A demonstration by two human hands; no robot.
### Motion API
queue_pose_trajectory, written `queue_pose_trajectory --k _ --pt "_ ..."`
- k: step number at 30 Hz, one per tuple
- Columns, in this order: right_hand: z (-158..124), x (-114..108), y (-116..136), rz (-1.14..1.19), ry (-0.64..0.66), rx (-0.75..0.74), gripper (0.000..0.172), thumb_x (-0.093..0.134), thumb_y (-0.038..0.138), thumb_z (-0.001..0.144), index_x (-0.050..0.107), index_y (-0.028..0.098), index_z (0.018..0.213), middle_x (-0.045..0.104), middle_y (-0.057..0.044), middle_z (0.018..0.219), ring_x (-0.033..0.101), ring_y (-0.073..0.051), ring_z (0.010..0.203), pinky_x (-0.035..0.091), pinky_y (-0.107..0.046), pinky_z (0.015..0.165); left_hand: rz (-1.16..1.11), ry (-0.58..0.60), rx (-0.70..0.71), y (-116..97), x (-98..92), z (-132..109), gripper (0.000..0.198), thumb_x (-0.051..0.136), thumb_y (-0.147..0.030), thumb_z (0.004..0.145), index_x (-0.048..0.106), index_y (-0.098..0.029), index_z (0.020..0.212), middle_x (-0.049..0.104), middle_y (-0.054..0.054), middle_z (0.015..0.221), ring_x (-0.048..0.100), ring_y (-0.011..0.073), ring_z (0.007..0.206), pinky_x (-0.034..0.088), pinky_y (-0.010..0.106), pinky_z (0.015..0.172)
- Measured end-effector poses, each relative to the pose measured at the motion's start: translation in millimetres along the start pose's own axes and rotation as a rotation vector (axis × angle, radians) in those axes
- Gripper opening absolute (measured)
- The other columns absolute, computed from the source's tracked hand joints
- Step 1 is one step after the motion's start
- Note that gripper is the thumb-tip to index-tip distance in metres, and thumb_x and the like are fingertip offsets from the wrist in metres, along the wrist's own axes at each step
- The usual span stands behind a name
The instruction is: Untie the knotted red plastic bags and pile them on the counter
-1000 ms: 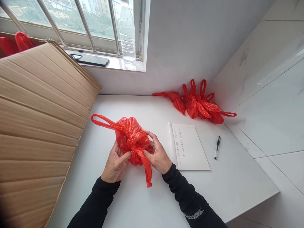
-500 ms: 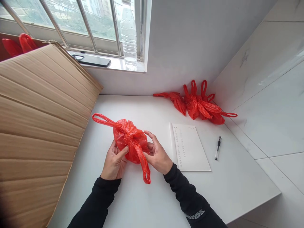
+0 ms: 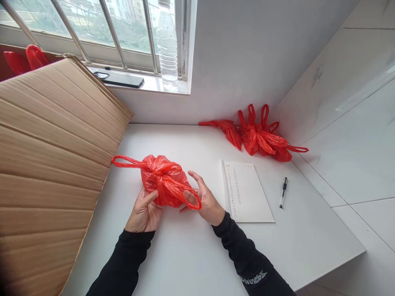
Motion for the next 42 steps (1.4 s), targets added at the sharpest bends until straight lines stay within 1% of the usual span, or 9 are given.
queue_pose_trajectory --k 4,9,13,19,25,28,35,38,42 --pt "-3.1 12.9 5.0 0.026 0.04 -0.042 0.091 0.079 0.033 0.075 0.023 0.034 0.146 0.064 -0.004 0.111 0.066 -0.021 0.089 0.057 -0.041 0.081 0.032 0.012 -0.003 1.6 -0.6 0.0 0.061 0.075 -0.016 0.073 0.054 -0.031 0.129 0.065 0.003 0.126 0.065 0.0244 0.109 0.056 0.034 0.09" --pt "-3.5 12.7 4.8 0.009 0.029 -0.08 0.088 0.08 0.028 0.074 0.025 0.032 0.143 0.067 -0.004 0.102 0.067 -0.024 0.088 0.059 -0.039 0.07 0.003 0.043 -0.003 3.0 7.7 -2.2 0.064 0.075 -0.012 0.072 0.053 -0.031 0.129 0.065 0.004 0.124 0.064 0.0264 0.11 0.057 0.034 0.086" --pt "-1.6 7.8 2.9 -0.001 0.02 -0.089 0.089 0.081 0.025 0.073 0.026 0.03 0.143 0.068 -0.003 0.095 0.068 -0.024 0.086 0.059 -0.04 0.072 0.005 0.066 -0.008 1.2 13.0 -3.8 0.066 0.074 -0.01 0.072 0.051 -0.031 0.13 0.066 0.005 0.12 0.067 0.026 0.1 0.059 0.034 0.077" --pt "-1.2 2.8 -0.2 -0.039 -0.005 -0.067 0.073 0.074 0.03 0.081 0.031 0.028 0.139 0.07 -0.001 0.087 0.07 -0.021 0.069 0.059 -0.04 0.07 0.013 0.085 -0.019 2.9 13.8 -2.7 0.06 0.073 -0.01 0.073 0.054 -0.031 0.126 0.068 0.003 0.109 0.069 0.0247 0.09 0.059 0.036 0.072" --pt "-1.3 1.1 5.7 -0.087 -0.023 -0.12 0.076 0.08 0.032 0.074 0.038 0.027 0.137 0.066 -0.007 0.116 0.067 -0.027 0.098 0.057 -0.04 0.082 0.006 0.048 0.01 0.8 11.6 -2.5 0.064 0.074 -0.009 0.072 0.054 -0.033 0.128 0.065 0.003 0.118 0.064 0.0239 0.106 0.056 0.032 0.082" --pt "-0.9 -0.4 10.5 -0.178 -0.044 -0.161 0.068 0.079 0.032 0.074 0.047 0.025 0.133 0.064 -0.007 0.122 0.064 -0.026 0.105 0.053 -0.039 0.089 0.003 0.032 0.007 0.3 11.3 -4.3 0.062 0.074 -0.009 0.071 0.057 -0.031 0.126 0.065 0.002 0.115 0.063 0.0234 0.108 0.056 0.03 0.084" --pt "1.2 0.2 2.8 -0.234 -0.01 -0.14 0.025 0.075 0.031 0.078 0.069 0.023 0.101 0.072 -0.003 0.094 0.068 -0.022 0.081 0.056 -0.035 0.073 0.016 0.014 -0.01 -0.6 12.3 -6.8 0.053 0.072 -0.007 0.068 0.062 -0.029 0.115 0.067 0.0 0.099 0.066 0.0213 0.091 0.057 0.031 0.076" --pt "2.8 -2.8 -2.5 -0.187 -0.033 -0.117 0.026 0.078 0.029 0.076 0.07 0.023 0.099 0.071 -0.001 0.084 0.068 -0.02 0.073 0.057 -0.034 0.069 0.009 0.009 0.008 -1.9 11.3 -5.7 0.051 0.071 -0.005 0.067 0.063 -0.029 0.111 0.067 -0.001 0.095 0.065 0.019 0.085 0.056 0.03 0.073" --pt "5.3 -3.2 -11.1 -0.118 -0.026 -0.102 0.031 0.079 0.029 0.075 0.07 0.021 0.103 0.069 -0.002 0.087 0.067 -0.02 0.076 0.058 -0.033 0.069 -0.028 0.003 0.014 -0.4 6.9 -3.8 0.057 0.068 0.0 0.063 0.064 -0.03 0.111 0.067 -0.003 0.094 0.062 0.0148 0.08 0.055 0.026 0.071"
Point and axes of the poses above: each hand's wrist, its own z-axis towards the middle knuckle, its own x-axis out of the palm, y = z × x, the point moved 10 cm from there along z, towards the middle knuckle
